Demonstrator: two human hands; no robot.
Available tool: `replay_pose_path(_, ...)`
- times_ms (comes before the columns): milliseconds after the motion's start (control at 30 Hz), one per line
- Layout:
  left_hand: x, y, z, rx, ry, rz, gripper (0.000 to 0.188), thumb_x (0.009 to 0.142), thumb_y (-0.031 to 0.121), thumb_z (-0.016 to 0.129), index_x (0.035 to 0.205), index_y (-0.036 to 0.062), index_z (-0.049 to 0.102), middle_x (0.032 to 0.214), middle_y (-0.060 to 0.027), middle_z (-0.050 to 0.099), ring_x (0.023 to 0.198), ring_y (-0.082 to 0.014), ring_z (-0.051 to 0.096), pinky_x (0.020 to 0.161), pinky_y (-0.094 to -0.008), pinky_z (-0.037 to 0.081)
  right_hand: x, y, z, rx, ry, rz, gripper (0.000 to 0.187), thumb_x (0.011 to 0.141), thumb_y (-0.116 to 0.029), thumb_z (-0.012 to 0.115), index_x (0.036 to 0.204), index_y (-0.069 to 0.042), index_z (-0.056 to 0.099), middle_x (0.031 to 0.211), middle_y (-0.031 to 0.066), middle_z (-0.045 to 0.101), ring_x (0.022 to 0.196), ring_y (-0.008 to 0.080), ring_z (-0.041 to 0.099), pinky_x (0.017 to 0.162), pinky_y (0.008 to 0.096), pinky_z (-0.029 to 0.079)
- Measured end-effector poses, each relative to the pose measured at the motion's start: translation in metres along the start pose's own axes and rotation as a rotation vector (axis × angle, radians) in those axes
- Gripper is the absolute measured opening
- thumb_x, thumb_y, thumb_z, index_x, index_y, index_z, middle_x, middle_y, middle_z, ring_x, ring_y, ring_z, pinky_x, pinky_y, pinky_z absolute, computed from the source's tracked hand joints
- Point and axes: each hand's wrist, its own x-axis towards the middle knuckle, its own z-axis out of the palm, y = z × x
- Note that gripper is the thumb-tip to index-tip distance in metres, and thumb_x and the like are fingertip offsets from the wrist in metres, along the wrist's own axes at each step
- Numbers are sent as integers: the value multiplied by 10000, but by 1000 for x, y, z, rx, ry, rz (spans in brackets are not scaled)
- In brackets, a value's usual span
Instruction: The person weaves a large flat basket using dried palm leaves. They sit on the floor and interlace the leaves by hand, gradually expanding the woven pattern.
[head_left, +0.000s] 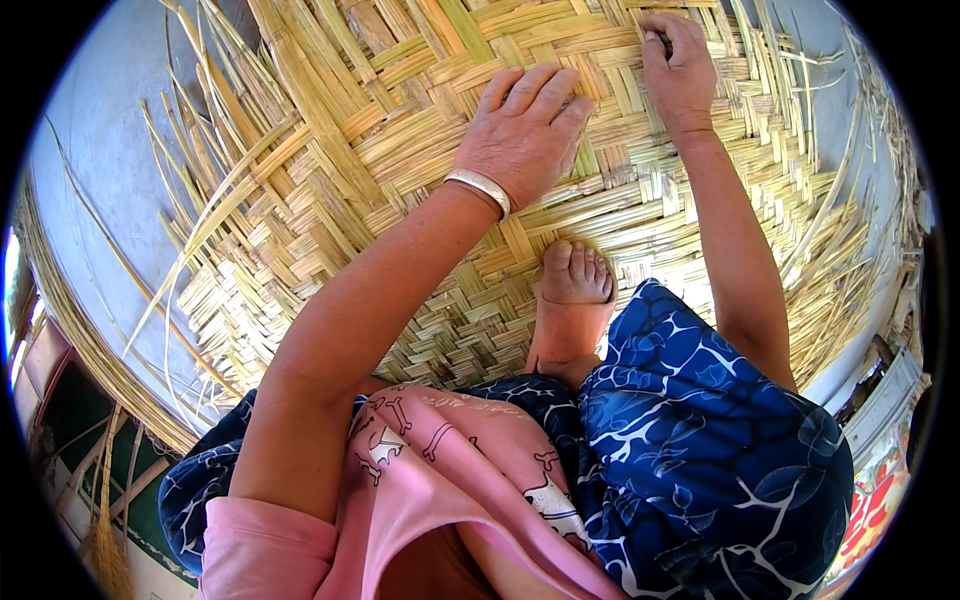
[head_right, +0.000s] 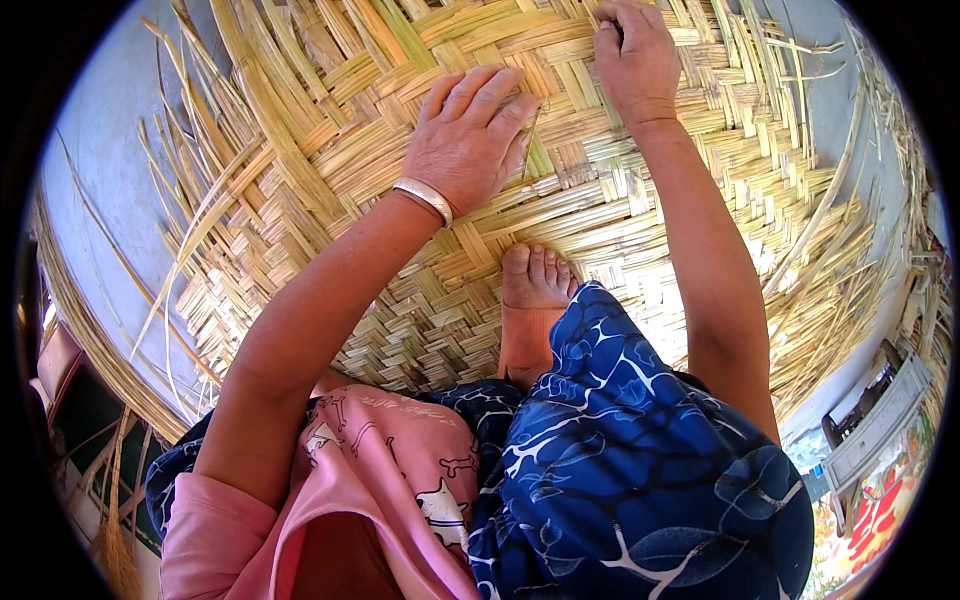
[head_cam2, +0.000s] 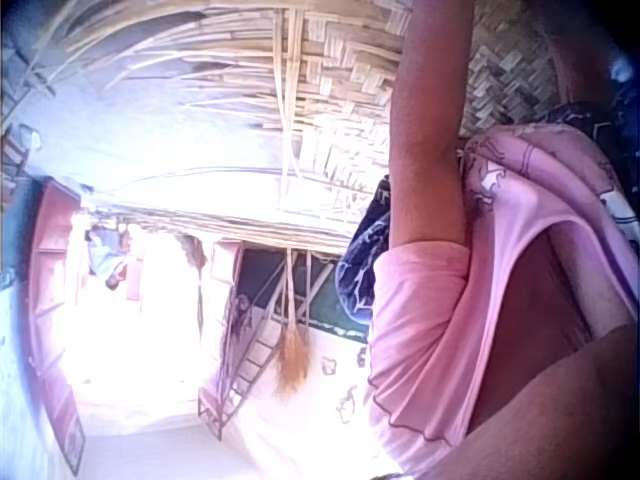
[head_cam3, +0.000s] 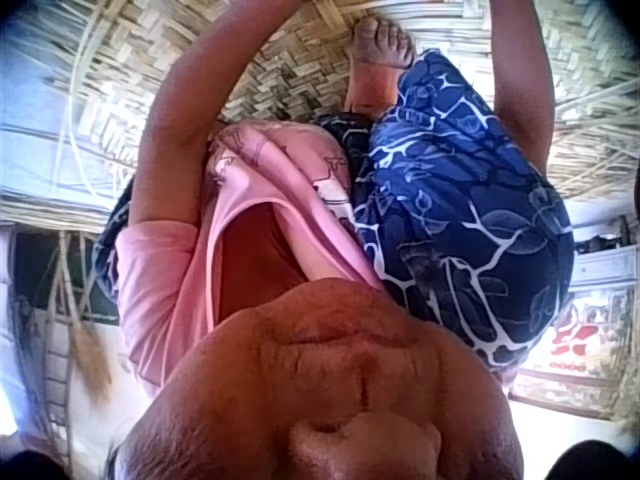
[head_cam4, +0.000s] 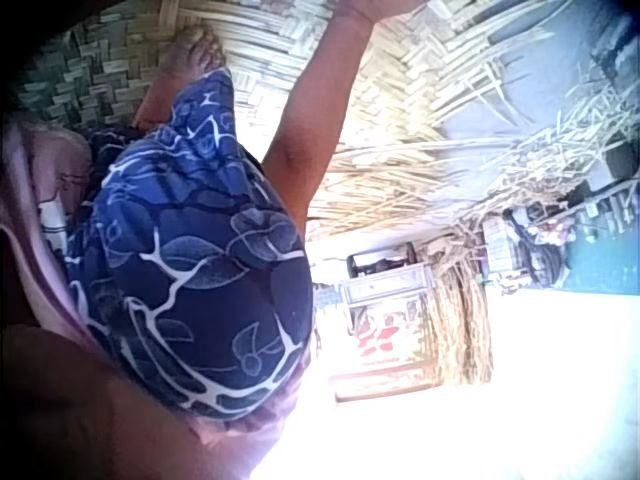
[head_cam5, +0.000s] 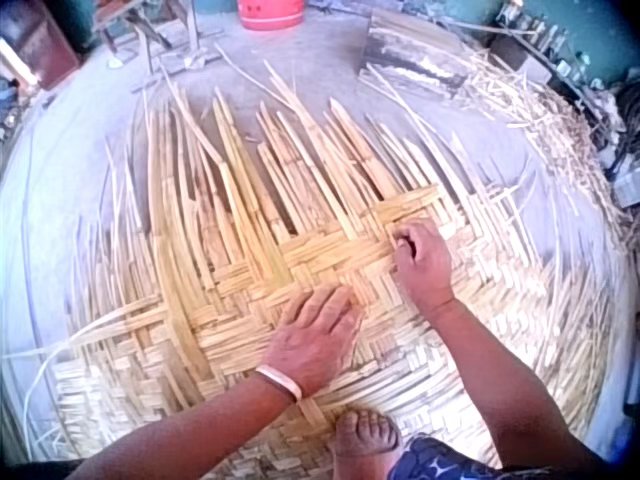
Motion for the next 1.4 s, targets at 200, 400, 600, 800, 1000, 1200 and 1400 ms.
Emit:
replay_pose_path(200,0,0,0,-9,8,2,379,807,235,639,1170,144,584,1308,-57,495,1256,-233,414,1064,-429,288,0,-2,-1,18,-9,4,143,837,-116,578,962,-97,647,937,43,599,789,191,610,735,292,504)
replay_pose_path(400,0,0,0,-15,8,10,374,806,232,635,1166,143,584,1303,-61,498,1254,-236,417,1060,-432,290,-1,1,0,12,-4,1,150,838,-115,580,969,-98,650,939,44,603,788,196,611,731,298,504)
replay_pose_path(600,1,0,0,-8,21,13,351,811,234,627,1149,143,593,1287,-59,504,1248,-235,418,1062,-425,288,-1,1,-1,-4,-10,0,156,837,-116,578,972,-97,653,944,45,607,794,202,612,733,302,505)
replay_pose_path(800,0,0,1,-14,18,8,376,805,234,638,1164,139,584,1304,-61,499,1255,-235,416,1059,-428,291,-1,1,-1,-15,-7,-8,168,830,-110,572,977,-92,652,961,50,612,806,209,612,744,306,504)
replay_pose_path(1000,0,0,0,-8,9,7,359,812,239,633,1155,139,594,1289,-57,506,1251,-233,416,1059,-427,289,1,-1,-2,0,-8,-13,173,829,-110,575,982,-77,649,991,61,615,838,208,613,761,298,503)
replay_pose_path(1200,0,0,-2,1,0,2,330,831,247,623,1143,143,609,1277,-47,509,1244,-226,417,1062,-415,288,0,8,1,4,-25,-33,174,833,-108,578,985,-72,652,1047,72,618,936,213,597,810,293,489)
replay_pose_path(1400,1,0,-5,6,-19,0,333,839,251,620,1152,139,605,1279,-41,500,1249,-219,411,1068,-407,283,1,4,1,23,14,-51,183,817,-119,561,969,-87,657,995,70,620,886,249,605,784,334,493)
